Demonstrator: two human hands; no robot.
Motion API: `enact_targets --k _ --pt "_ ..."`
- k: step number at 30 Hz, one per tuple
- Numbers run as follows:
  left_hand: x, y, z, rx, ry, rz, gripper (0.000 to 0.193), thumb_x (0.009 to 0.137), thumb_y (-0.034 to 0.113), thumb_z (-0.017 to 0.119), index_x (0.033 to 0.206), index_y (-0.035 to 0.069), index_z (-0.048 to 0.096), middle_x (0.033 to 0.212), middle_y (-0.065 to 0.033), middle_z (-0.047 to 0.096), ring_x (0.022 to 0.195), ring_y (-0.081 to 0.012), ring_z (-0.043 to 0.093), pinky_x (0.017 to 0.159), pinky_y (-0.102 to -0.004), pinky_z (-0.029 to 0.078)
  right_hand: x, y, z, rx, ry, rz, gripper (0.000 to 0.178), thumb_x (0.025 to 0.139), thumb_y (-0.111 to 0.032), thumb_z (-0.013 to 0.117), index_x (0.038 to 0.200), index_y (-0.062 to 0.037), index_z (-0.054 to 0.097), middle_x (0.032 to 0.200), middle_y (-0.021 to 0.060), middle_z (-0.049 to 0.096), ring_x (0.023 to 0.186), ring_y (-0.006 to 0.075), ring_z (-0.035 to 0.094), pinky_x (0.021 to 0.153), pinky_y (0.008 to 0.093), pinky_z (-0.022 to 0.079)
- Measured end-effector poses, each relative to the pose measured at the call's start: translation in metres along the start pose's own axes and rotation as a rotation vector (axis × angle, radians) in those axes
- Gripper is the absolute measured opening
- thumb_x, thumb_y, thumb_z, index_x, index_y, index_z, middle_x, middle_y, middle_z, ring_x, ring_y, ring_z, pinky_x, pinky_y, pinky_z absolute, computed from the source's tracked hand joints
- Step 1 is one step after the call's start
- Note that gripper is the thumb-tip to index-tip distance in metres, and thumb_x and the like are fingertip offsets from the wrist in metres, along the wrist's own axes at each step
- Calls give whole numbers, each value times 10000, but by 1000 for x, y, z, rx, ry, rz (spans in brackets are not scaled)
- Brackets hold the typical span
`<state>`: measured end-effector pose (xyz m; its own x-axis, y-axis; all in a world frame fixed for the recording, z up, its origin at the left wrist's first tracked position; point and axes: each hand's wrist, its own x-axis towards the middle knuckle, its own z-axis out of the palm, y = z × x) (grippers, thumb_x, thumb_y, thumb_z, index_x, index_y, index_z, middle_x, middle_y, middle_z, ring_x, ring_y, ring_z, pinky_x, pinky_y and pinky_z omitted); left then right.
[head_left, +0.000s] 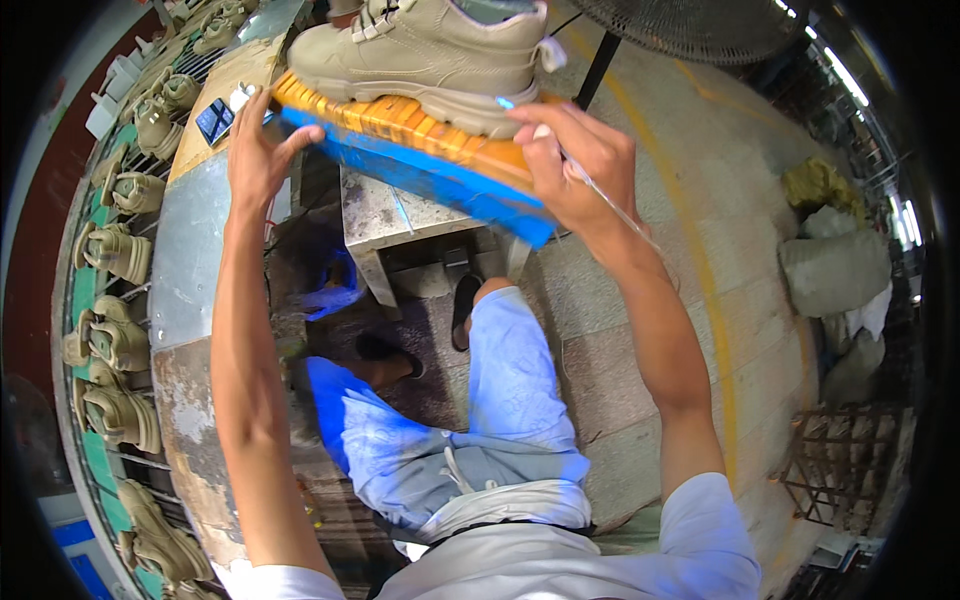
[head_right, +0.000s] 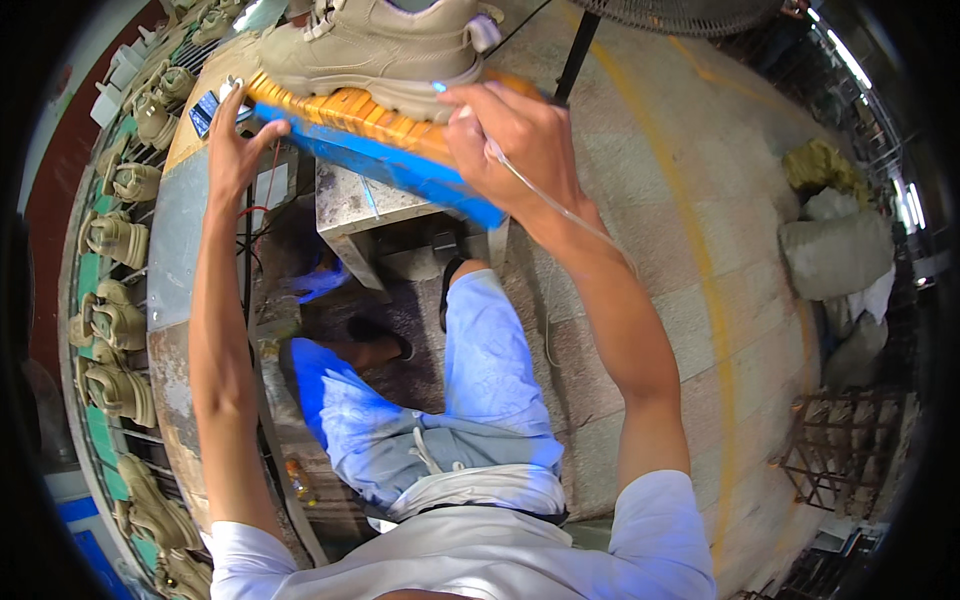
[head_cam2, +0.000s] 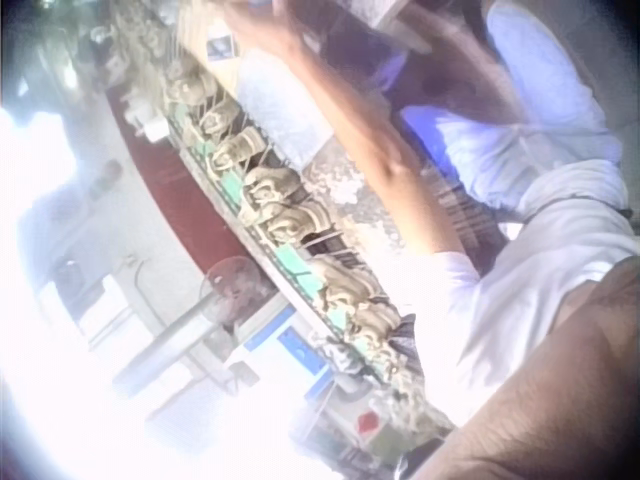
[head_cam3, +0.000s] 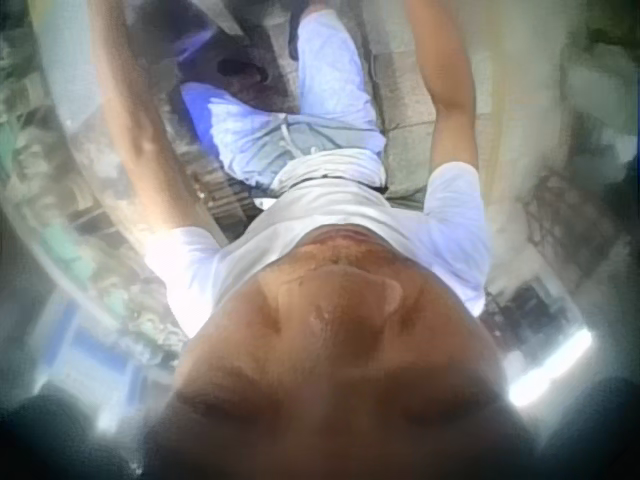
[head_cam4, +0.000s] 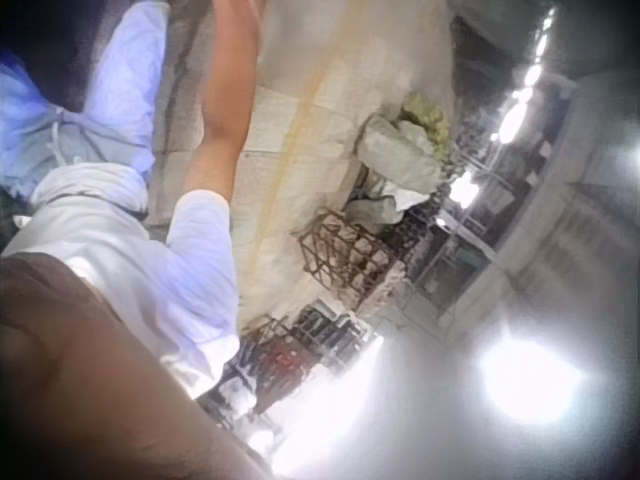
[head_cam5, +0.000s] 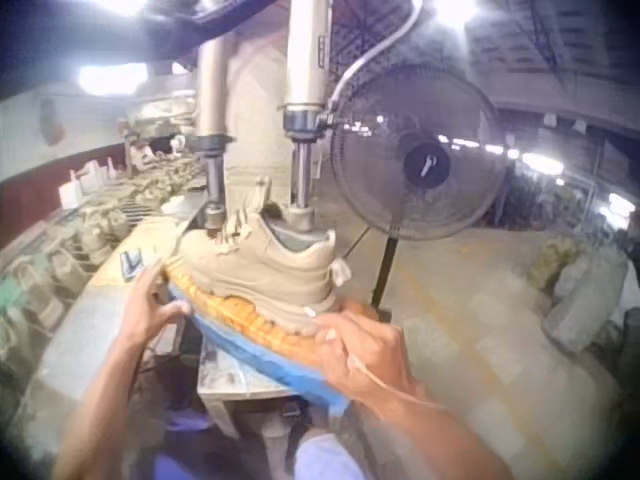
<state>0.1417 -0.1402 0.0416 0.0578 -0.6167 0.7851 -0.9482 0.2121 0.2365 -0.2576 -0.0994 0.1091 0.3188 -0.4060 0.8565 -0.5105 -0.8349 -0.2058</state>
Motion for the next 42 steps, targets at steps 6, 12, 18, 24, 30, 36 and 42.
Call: enact_targets --k 6,12,18,24,30,36,42 --pt "-62 151 -24 -457 73 304 304 838 237 871 1077 74 780 1305 -144 730 1244 -351 665 1064 -465 517 -13 -25 -3 177 -73 128 197 888 -51 625 1021 -13 766 810 133 734 681 270 737 602 352 587" --pt "-142 119 -66 -240 83 65 233 903 54 767 1113 150 797 1260 -40 780 1286 -296 668 1154 -496 389 -10 -44 37 291 -53 56 210 897 -49 622 1061 -10 747 842 120 748 732 274 751 657 357 609" --pt "-112 79 -59 -479 11 -273 424 1125 272 427 1330 20 699 1489 -143 637 1412 -342 561 1201 -432 384 -2 -30 74 272 57 -47 252 939 -40 561 1079 9 765 812 105 739 652 173 694 601 297 557" --pt "-89 100 -47 -281 -75 -453 539 1146 400 374 1433 14 620 1489 -186 621 1408 -378 554 1178 -419 416 -5 -12 81 299 96 91 199 922 -60 617 1045 -22 769 793 144 720 698 283 717 636 366 563" --pt "-82 76 -27 -384 -26 -465 514 1149 374 375 1454 35 612 1497 -162 624 1351 -360 612 1138 -411 451 -13 7 69 269 97 129 208 904 -54 630 1046 -44 781 810 153 738 687 284 719 636 359 562" --pt "-73 54 -19 -485 -59 -408 542 1167 371 335 1444 2 620 1501 -145 628 1314 -295 627 1128 -363 441 -14 13 38 48 144 103 209 863 -41 647 1014 -72 788 778 153 727 652 308 702 587 375 546" --pt "-64 30 -13 -531 -190 -425 615 1173 423 279 1487 -8 587 1482 -168 621 1383 -266 554 1184 -358 372 -4 11 17 -34 101 67 181 845 -91 666 967 -53 794 715 158 706 613 327 695 564 387 541"
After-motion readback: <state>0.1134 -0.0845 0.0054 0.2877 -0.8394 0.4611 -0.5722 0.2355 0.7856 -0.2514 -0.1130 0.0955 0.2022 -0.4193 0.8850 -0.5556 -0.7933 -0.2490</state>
